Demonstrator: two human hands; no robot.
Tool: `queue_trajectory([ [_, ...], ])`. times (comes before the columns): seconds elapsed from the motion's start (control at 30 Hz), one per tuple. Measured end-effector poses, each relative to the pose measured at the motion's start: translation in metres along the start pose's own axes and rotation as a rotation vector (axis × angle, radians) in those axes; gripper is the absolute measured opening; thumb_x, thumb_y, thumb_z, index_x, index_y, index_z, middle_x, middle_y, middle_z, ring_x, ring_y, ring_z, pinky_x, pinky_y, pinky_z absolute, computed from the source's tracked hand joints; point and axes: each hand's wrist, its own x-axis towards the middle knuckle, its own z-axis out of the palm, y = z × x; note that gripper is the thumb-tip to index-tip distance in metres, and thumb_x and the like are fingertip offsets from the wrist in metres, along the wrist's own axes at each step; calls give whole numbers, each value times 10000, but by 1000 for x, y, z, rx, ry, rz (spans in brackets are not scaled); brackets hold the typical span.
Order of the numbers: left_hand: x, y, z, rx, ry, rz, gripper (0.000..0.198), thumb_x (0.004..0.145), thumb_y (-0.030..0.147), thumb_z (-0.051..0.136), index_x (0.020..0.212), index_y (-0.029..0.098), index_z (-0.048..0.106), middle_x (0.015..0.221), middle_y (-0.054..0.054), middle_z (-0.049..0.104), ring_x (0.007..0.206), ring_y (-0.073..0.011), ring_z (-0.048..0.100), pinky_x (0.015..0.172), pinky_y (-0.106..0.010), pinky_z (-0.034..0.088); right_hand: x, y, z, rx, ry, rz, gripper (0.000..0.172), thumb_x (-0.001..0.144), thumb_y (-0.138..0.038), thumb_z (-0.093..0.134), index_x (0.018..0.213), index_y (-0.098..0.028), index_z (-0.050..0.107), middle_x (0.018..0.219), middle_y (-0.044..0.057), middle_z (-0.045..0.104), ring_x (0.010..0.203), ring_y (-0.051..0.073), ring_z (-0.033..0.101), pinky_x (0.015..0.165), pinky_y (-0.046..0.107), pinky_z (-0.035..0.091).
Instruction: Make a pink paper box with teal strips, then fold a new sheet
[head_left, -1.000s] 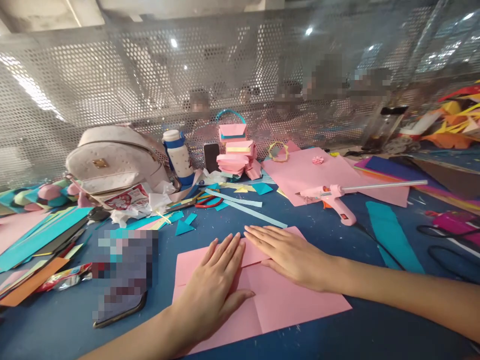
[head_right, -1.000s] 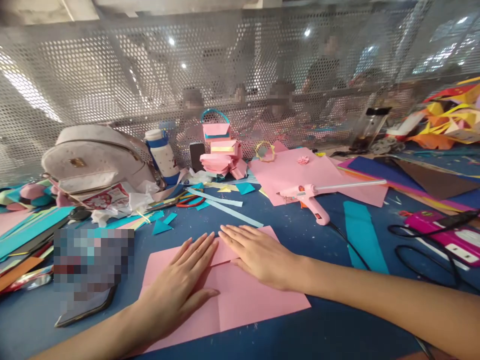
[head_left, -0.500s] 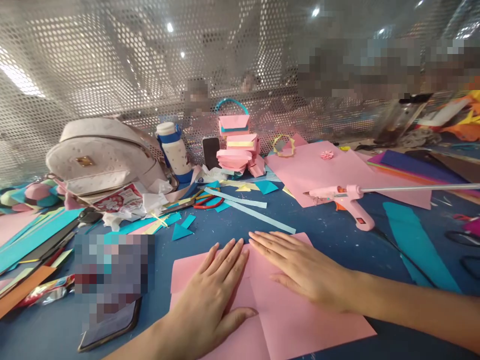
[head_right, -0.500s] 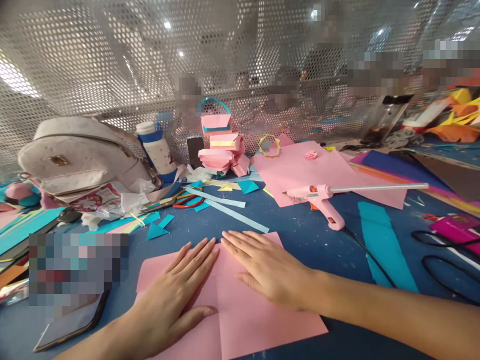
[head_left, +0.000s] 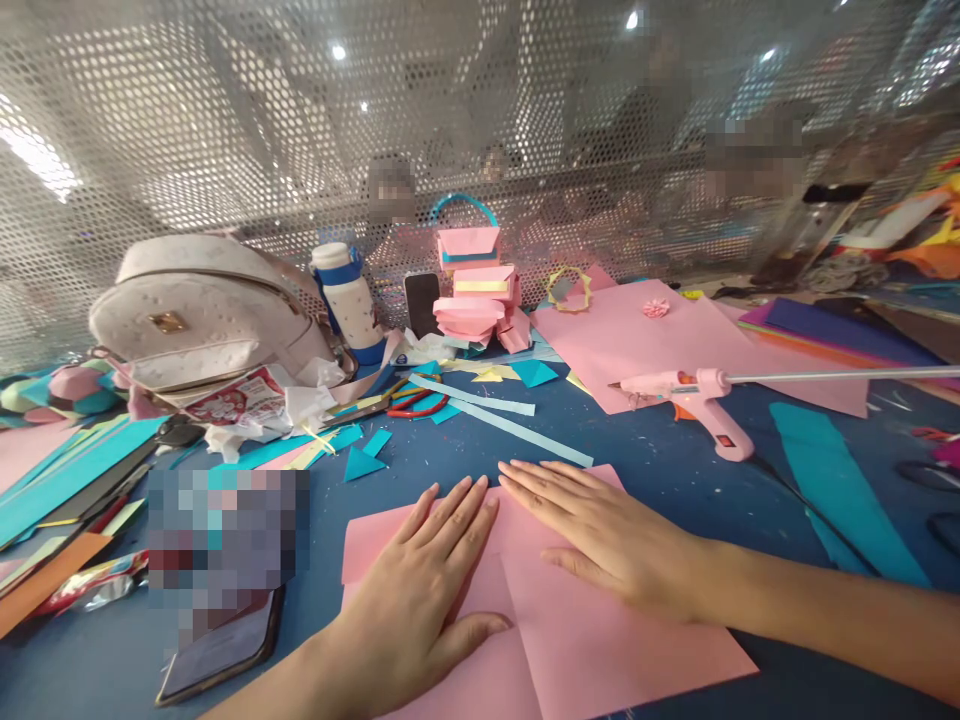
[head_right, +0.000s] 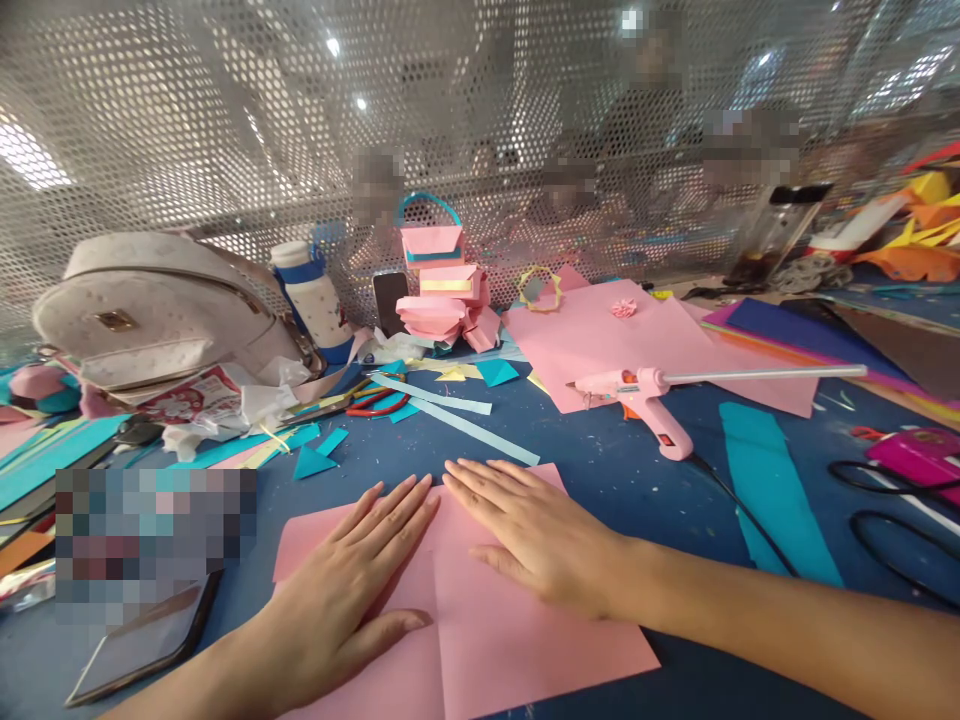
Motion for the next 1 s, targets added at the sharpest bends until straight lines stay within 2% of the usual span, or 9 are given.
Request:
queue_trajectory([
  [0.23,0,0,3,-4,-7,-2,876,958,584,424,1555,197,-87,1607,-116,124,1481,-311,162,1196,-541,190,0,4,3,-11,26,-25,635,998,-418,451,1551,-257,184,1600,34,212,1469,256,223,1212,470,215],
  [0.43,1,1,-2,38,-24,21,854,964,601,377,1562,171,-56,1604,-132,136,1478,-311,179,1190,-521,222,-1,6,7,-80,1,-20,638,1014,-409,404,1562,-245,124,1609,28,164,1477,254,195,1209,489,220],
  [0.6,-2,5,4,138,83,15,922,945,636,381,1556,127,-85,1555,-212,271,1436,-351,295,1144,-512,310,-1,6,7,-89,-3,-27,642,1020,-412,384,1565,-257,81,1613,16,142,1480,243,182,1216,475,208],
  [0.77,-6,5,15,170,115,-8,945,938,655,367,1550,116,-111,1552,-219,279,1432,-366,301,1105,-512,355,-2,7,8,-93,9,-33,642,1023,-406,381,1565,-261,68,1615,9,133,1482,235,176,1224,455,186],
  [0.9,-5,7,17,179,103,-6,931,939,648,377,1557,99,-51,1551,-227,279,1432,-393,288,1094,-576,344,-3,7,9,-89,21,-43,642,1022,-402,386,1564,-258,72,1613,12,150,1478,239,192,1221,465,197],
  [1.0,-3,9,7,172,98,-15,836,942,631,398,1554,121,144,1542,-218,321,1410,-417,328,1073,-628,343,-3,7,8,-87,30,-40,638,1022,-400,389,1565,-244,93,1612,26,164,1475,243,202,1213,477,220],
])
